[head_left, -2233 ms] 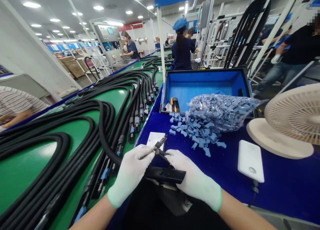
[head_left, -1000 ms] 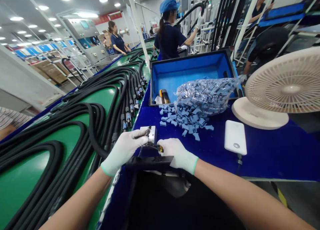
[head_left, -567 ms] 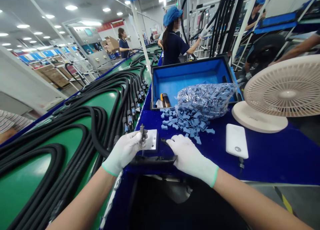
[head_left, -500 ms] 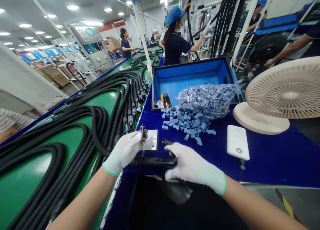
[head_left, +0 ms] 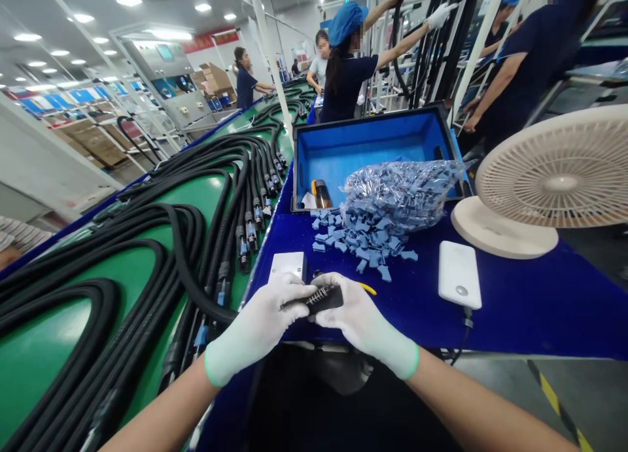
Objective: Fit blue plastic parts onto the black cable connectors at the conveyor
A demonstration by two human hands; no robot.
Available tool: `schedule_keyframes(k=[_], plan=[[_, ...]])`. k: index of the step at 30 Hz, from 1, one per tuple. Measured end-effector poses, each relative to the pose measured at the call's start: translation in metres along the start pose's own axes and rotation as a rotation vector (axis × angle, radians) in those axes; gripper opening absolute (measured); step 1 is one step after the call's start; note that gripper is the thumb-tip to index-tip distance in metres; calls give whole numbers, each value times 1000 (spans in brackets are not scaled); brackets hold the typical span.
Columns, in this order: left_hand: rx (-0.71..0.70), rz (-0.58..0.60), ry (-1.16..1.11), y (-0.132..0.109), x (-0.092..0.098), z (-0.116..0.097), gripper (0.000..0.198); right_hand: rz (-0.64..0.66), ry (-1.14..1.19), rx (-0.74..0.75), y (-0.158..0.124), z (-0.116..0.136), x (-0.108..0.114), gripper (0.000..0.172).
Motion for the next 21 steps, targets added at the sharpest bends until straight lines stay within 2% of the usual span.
schedule_keyframes(k=[3, 6, 8, 11, 14, 18, 21], plan=[[-63, -5, 16, -4, -3, -3, 30, 137, 85, -20, 1, 3, -6, 68], [-110, 6, 35, -4, -4, 1, 31, 235, 89, -3, 1, 8, -9, 73], [-26, -6, -21, -1, -3, 11, 43, 211, 30, 11, 0, 10, -7, 67], [173, -42, -134, 3, -3, 24, 84, 173, 26, -17, -3, 6, -5, 59], [255, -86, -153, 2, -6, 21, 97, 158, 46, -26, -5, 5, -3, 61], [265, -146, -133, -7, -9, 15, 90, 158, 18, -26, -7, 8, -1, 62], [107, -137, -59, -13, -9, 10, 53, 172, 20, -24, -9, 7, -3, 61]])
Point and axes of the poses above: each hand's wrist, its own y-axis towards the middle knuckle, its own x-axis out of the back of the hand, z = x × y, the point moved 5 cm from there along y, towards the middle knuckle, and after that the axes turned 7 degrees about x, right-handed, at the moved point
